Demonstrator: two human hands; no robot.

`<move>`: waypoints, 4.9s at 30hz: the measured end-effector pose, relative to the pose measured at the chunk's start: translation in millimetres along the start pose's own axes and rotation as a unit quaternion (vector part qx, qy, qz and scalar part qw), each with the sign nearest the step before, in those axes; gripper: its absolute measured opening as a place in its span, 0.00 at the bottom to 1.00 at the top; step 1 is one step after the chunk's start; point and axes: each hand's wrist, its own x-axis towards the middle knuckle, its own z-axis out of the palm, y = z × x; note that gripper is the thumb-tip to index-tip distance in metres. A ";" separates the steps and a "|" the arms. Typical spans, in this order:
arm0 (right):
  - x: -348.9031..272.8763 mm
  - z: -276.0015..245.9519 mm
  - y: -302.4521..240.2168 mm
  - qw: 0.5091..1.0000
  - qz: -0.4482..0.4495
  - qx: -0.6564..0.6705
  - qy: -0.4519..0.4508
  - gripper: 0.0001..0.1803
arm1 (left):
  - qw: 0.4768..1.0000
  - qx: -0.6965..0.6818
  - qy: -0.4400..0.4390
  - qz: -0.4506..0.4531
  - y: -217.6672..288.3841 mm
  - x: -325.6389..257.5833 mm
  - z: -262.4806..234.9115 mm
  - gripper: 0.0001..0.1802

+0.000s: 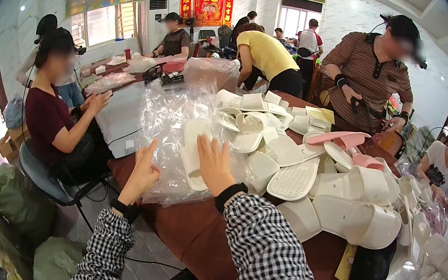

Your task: Packaging white slippers into large plastic bags for distribution.

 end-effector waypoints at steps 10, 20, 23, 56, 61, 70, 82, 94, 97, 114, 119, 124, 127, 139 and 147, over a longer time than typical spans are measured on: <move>-5.7 -57.8 11.7 0.971 -0.014 0.184 -0.153 0.45 | 0.997 0.041 -0.060 -0.015 5.1 -10.1 -7.5 0.42; -49.1 -272.7 80.9 0.911 0.021 0.336 -0.239 0.30 | 0.975 0.165 -0.030 0.149 60.6 -26.9 -42.0 0.28; -67.9 -327.9 114.3 0.901 0.099 0.381 -0.184 0.29 | 0.971 0.043 -0.129 0.199 151.4 -42.8 -28.5 0.22; -314.2 -484.8 143.9 0.812 0.446 -0.003 -0.378 0.36 | 0.795 -0.360 -0.485 0.063 297.1 -38.5 182.0 0.17; -365.7 -480.0 155.5 0.759 0.487 -0.020 -0.432 0.48 | 0.788 -0.365 -0.490 0.076 299.9 -46.6 185.4 0.16; -384.0 -484.6 175.2 0.785 0.464 0.004 -0.410 0.35 | 0.784 -0.399 -0.471 0.062 297.5 -48.7 183.7 0.15; -380.1 -509.6 220.6 0.753 0.537 0.049 -0.378 0.21 | 0.790 -0.387 -0.471 0.068 294.2 -52.2 185.8 0.15; -374.0 -491.9 152.1 0.811 0.398 0.028 -0.428 0.51 | 0.782 -0.392 -0.479 0.071 297.9 -52.1 186.3 0.15; -381.2 -478.4 166.8 0.831 0.349 -0.032 -0.431 0.49 | 0.786 -0.388 -0.476 0.071 295.5 -52.4 187.3 0.15; -389.6 -510.5 291.8 0.816 0.556 -0.011 -0.159 0.26 | 0.768 -0.414 -0.482 0.084 285.7 -49.5 185.8 0.15; -402.8 -575.1 329.3 0.830 0.514 -0.154 -0.155 0.17 | 0.760 -0.412 -0.497 0.077 288.0 -49.5 194.3 0.15; -345.3 -666.0 338.8 0.813 0.563 -0.079 -0.125 0.17 | 0.760 -0.416 -0.494 0.064 286.4 -48.6 188.3 0.15; -293.2 -701.0 330.9 0.789 0.610 -0.068 -0.034 0.18 | 0.755 -0.420 -0.499 0.073 287.8 -47.8 188.3 0.15; -226.1 -602.3 301.5 0.925 0.349 -0.148 0.030 0.19 | 0.718 -0.414 -0.535 0.165 299.9 -54.0 169.8 0.22; -168.3 -399.3 198.7 0.986 0.142 -0.083 0.007 0.24 | 0.506 -0.675 -0.535 0.051 294.2 -65.2 135.0 0.56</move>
